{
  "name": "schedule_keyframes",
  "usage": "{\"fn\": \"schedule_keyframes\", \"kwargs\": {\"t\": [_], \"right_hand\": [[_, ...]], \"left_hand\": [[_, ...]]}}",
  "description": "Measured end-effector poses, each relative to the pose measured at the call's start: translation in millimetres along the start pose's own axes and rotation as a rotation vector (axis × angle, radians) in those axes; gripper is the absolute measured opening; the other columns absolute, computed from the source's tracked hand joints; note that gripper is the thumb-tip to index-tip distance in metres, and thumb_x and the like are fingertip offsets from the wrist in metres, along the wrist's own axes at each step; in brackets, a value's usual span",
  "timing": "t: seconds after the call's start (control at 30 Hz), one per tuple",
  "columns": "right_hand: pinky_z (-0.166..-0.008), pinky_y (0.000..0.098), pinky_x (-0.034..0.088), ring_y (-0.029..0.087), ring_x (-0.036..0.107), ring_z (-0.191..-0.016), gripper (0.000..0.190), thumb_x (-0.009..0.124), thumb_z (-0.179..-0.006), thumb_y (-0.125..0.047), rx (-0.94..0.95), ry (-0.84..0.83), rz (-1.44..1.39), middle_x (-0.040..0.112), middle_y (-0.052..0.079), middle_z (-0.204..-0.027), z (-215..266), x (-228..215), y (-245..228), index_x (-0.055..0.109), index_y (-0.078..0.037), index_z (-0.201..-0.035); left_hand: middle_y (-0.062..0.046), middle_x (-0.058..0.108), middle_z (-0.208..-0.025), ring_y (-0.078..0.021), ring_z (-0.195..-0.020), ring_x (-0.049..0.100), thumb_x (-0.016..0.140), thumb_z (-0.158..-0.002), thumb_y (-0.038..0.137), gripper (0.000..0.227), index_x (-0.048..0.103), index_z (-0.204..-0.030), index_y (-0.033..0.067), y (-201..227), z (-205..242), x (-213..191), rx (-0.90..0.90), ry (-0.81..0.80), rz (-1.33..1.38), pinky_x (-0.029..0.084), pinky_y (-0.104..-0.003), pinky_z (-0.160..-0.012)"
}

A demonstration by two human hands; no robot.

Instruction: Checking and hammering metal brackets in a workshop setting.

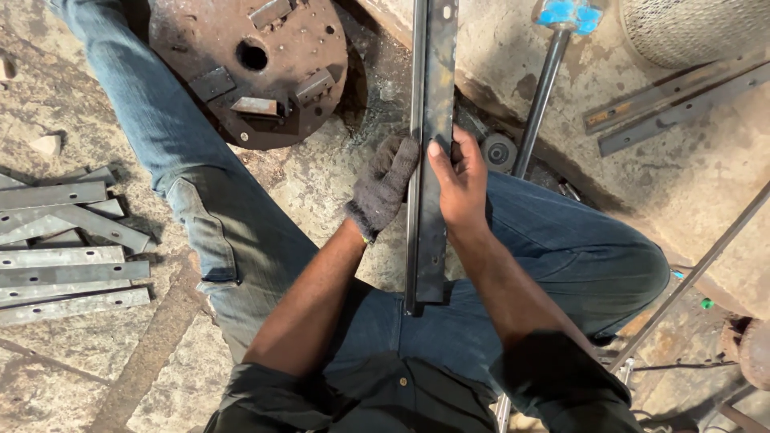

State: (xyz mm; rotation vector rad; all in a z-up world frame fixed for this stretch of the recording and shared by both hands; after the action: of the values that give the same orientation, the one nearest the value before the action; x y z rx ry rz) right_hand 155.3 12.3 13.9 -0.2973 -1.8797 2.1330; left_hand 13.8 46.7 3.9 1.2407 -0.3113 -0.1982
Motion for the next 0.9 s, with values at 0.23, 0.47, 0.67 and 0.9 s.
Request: {"fn": "schedule_keyframes", "kwargs": {"t": [0.23,0.47,0.67,0.9], "right_hand": [[-0.087,0.0244,0.046,0.007,0.058,-0.096,0.034,0.068,-0.103,-0.016,0.039,0.012,-0.022,0.066,-0.002,-0.105,1.3,1.0,-2.1,0.060,-0.004,-0.134],[-0.079,0.0253,0.044,0.007,0.054,-0.086,0.035,0.070,-0.103,-0.020,0.049,0.015,0.007,0.062,-0.003,-0.097,0.7,-1.2,2.7,0.061,-0.004,-0.133],[-0.079,0.0257,0.044,0.006,0.052,-0.086,0.034,0.071,-0.102,-0.021,0.059,0.021,0.021,0.061,-0.004,-0.097,1.3,-2.1,1.9,0.062,-0.005,-0.131],[-0.097,0.0285,0.045,0.010,0.057,-0.107,0.036,0.069,-0.105,-0.023,0.005,0.009,-0.101,0.064,0.001,-0.114,1.4,0.0,-18.6,0.060,-0.004,-0.134]], "left_hand": [[0.001,0.064,-0.094,-0.0076,-0.086,0.056,0.055,-0.108,0.043,0.038,0.067,-0.117,0.0072,-1.4,-1.2,2.0,0.078,-0.027,0.068,0.052,-0.027,-0.077],[0.000,0.065,-0.091,-0.0079,-0.081,0.059,0.054,-0.105,0.044,0.040,0.068,-0.117,0.0079,-6.3,0.5,1.5,-0.069,-0.044,0.086,0.052,-0.027,-0.071],[-0.002,0.065,-0.091,-0.0078,-0.082,0.058,0.055,-0.107,0.044,0.038,0.067,-0.113,0.0076,4.3,1.1,1.2,0.003,-0.024,0.046,0.052,-0.027,-0.073],[-0.001,0.060,-0.083,-0.0090,-0.076,0.055,0.059,-0.109,0.039,0.034,0.065,-0.102,0.0063,-10.5,-2.5,-1.8,0.081,0.005,-0.026,0.049,-0.028,-0.068]]}}
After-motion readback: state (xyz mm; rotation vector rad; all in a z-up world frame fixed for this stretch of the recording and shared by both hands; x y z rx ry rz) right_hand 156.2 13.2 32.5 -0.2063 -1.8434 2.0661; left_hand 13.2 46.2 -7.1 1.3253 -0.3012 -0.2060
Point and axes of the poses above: each hand's wrist, its own z-axis away from the middle knuckle, its own x-axis out of the palm, y = z × x, the point moved 5 cm from there along -z, towards the middle knuckle
